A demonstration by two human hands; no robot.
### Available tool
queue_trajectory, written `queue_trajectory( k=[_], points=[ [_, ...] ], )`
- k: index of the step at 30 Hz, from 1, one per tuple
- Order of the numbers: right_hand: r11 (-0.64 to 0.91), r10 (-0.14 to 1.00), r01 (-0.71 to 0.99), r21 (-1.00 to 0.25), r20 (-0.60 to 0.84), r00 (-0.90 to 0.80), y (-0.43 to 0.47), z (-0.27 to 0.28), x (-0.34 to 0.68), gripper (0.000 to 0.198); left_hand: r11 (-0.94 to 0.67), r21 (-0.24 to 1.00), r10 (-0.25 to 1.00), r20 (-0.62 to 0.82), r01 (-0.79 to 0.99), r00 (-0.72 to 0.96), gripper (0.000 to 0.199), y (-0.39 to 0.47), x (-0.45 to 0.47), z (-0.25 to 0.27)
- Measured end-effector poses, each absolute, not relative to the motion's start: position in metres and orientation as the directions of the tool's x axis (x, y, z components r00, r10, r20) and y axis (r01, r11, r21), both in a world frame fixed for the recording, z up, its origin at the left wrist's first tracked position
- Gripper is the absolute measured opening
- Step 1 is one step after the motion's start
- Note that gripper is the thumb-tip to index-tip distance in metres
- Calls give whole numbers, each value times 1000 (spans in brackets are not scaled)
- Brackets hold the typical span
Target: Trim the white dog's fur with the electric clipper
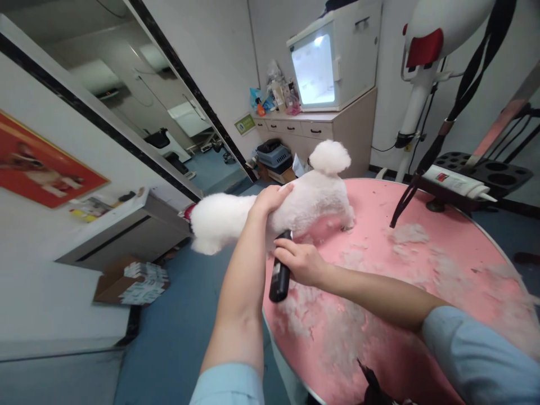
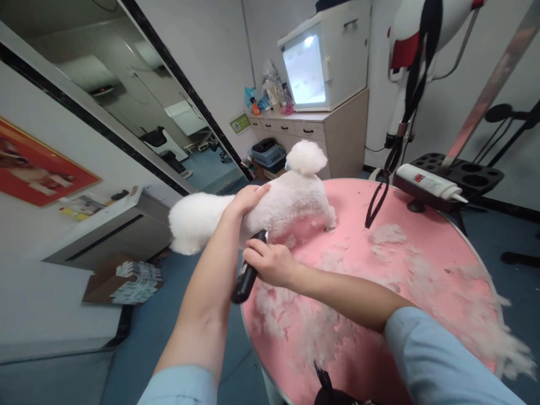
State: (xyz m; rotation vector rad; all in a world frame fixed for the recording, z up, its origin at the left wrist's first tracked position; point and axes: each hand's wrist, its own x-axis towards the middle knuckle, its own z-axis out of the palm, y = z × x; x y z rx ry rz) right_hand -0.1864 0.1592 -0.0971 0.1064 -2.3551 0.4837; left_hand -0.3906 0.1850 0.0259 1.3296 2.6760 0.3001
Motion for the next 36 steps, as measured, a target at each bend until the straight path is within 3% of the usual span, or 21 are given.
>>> queue_trajectory(
  k=[6, 11, 13, 18, 20, 26, 33, 36],
  points=[
    [930, 235, 50, -364, 484, -843, 172, -104, -190, 26, 615, 253, 778, -37, 747, -627, 67, 185, -382, 31],
    [931, 91, -158, -329, 627, -773, 154, -90, -183, 26, 590, 302, 791, -31, 749, -611, 66, 184, -386, 35],
    [928, 85, -180, -327, 655, -751, 149, -82, -185, 26, 593, 299, 788, -23, 748, -615, 66, 181, -388, 36],
    [901, 261, 38, -432, 471, -843, 160, -88, -191, 24, 597, 283, 781, 12, 751, -625, 60, 174, -387, 34],
    [894, 284, 80, -442, 418, -863, 162, -93, -189, 24, 605, 271, 777, 8, 749, -630, 60, 174, -387, 34],
    [939, 44, -189, -286, 648, -761, 145, -69, -186, 22, 609, 262, 779, -19, 749, -627, 67, 174, -388, 35],
    [937, 227, 62, -344, 464, -856, 156, -72, -192, 21, 634, 225, 760, -4, 740, -650, 66, 168, -384, 35],
    [950, 144, -21, -311, 500, -854, 155, -76, -185, 22, 630, 256, 763, -32, 733, -645, 65, 171, -386, 36]
  ],
)
